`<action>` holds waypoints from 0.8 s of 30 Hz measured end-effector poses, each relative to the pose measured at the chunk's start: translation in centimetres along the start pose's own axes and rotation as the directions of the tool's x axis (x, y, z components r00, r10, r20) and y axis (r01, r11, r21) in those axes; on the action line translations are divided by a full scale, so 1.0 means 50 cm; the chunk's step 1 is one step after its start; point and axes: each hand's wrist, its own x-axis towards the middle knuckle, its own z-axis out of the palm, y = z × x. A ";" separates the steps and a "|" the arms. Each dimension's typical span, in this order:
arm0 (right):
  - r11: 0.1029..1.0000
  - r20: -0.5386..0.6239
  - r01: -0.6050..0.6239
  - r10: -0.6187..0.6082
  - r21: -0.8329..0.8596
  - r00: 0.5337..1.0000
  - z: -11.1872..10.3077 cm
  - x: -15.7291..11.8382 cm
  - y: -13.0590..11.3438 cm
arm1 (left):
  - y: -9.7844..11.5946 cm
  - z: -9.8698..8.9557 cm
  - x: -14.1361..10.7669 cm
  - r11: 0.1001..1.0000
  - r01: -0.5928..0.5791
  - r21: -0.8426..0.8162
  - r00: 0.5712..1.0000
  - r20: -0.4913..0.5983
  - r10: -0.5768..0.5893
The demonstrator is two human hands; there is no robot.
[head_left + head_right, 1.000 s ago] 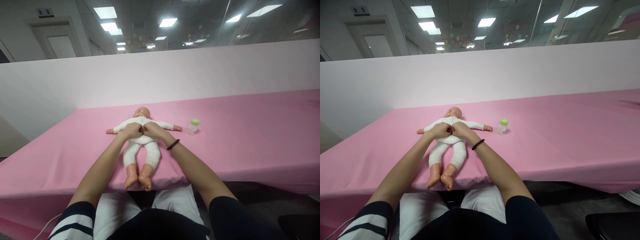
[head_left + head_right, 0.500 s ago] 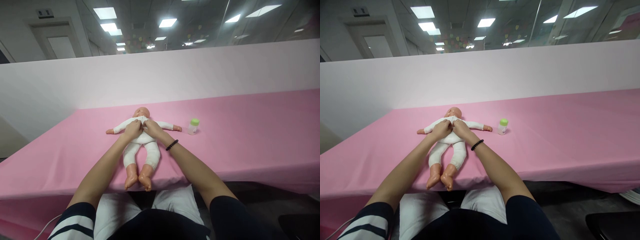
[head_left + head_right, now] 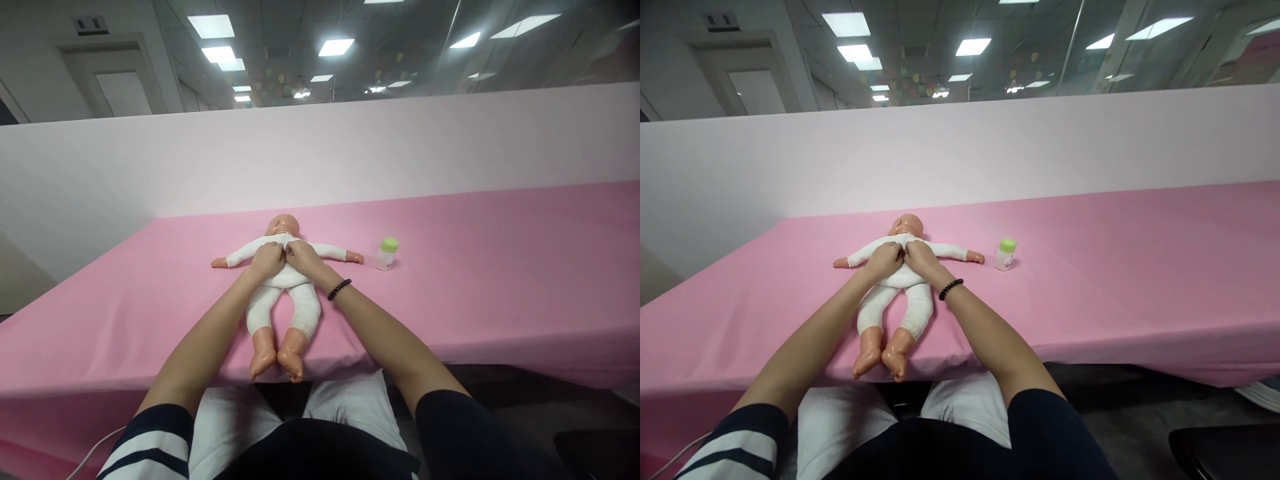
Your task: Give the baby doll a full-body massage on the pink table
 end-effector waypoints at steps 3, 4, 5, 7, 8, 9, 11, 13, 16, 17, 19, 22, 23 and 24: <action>1.000 -0.111 0.020 -0.021 -0.008 0.994 0.013 0.005 0.010 | -0.002 0.014 -0.001 1.000 0.004 0.016 0.989 -0.147 -0.002; 1.000 -0.134 0.015 -0.017 -0.015 0.991 0.019 0.008 0.014 | -0.003 0.018 0.001 1.000 0.012 0.010 0.985 -0.175 -0.010; 1.000 -0.143 0.004 -0.008 -0.022 0.990 0.024 0.011 0.017 | -0.004 0.023 0.003 1.000 0.020 -0.001 0.983 -0.182 -0.020; 0.999 -0.135 -0.013 0.008 -0.034 0.991 0.033 0.018 0.023 | -0.007 0.029 0.010 0.999 0.037 -0.025 0.987 -0.154 -0.041; 0.999 -0.126 -0.018 0.013 -0.037 0.992 0.037 0.021 0.025 | -0.008 0.031 0.014 0.998 0.045 -0.034 0.990 -0.136 -0.049; 0.999 -0.115 -0.019 0.015 -0.037 0.993 0.040 0.025 0.026 | -0.010 0.033 0.017 0.998 0.049 -0.041 0.991 -0.122 -0.054; 0.999 -0.098 -0.019 0.016 -0.036 0.995 0.043 0.029 0.026 | -0.013 0.033 0.023 0.997 0.060 -0.048 0.993 -0.103 -0.064; 0.999 -0.083 -0.023 0.019 -0.042 0.996 0.044 0.031 0.024 | -0.015 0.031 0.027 0.996 0.077 -0.046 0.993 -0.084 -0.081; 0.999 -0.057 -0.028 0.026 -0.046 0.998 0.036 0.032 0.019 | -0.016 0.022 0.033 0.994 0.106 -0.012 0.993 -0.041 -0.106; 0.999 -0.042 -0.028 0.027 -0.039 0.999 0.030 0.034 0.018 | -0.017 0.018 0.035 0.994 0.109 0.007 0.994 -0.023 -0.109; 0.999 -0.001 -0.028 0.028 -0.021 1.000 0.017 0.042 0.021 | -0.020 0.010 0.042 0.993 0.112 0.040 0.994 0.013 -0.113; 0.998 0.059 -0.060 0.060 0.013 0.996 0.001 0.067 0.031 | -0.027 0.005 0.056 0.988 0.150 0.033 0.988 0.023 -0.151; 0.997 0.064 -0.075 0.073 0.022 0.995 -0.001 0.077 0.033 | -0.029 0.005 0.060 0.986 0.166 0.018 0.986 0.013 -0.166; 0.996 0.061 -0.086 0.085 0.026 0.995 -0.001 0.086 0.035 | -0.029 0.007 0.063 0.983 0.181 0.003 0.983 0.003 -0.181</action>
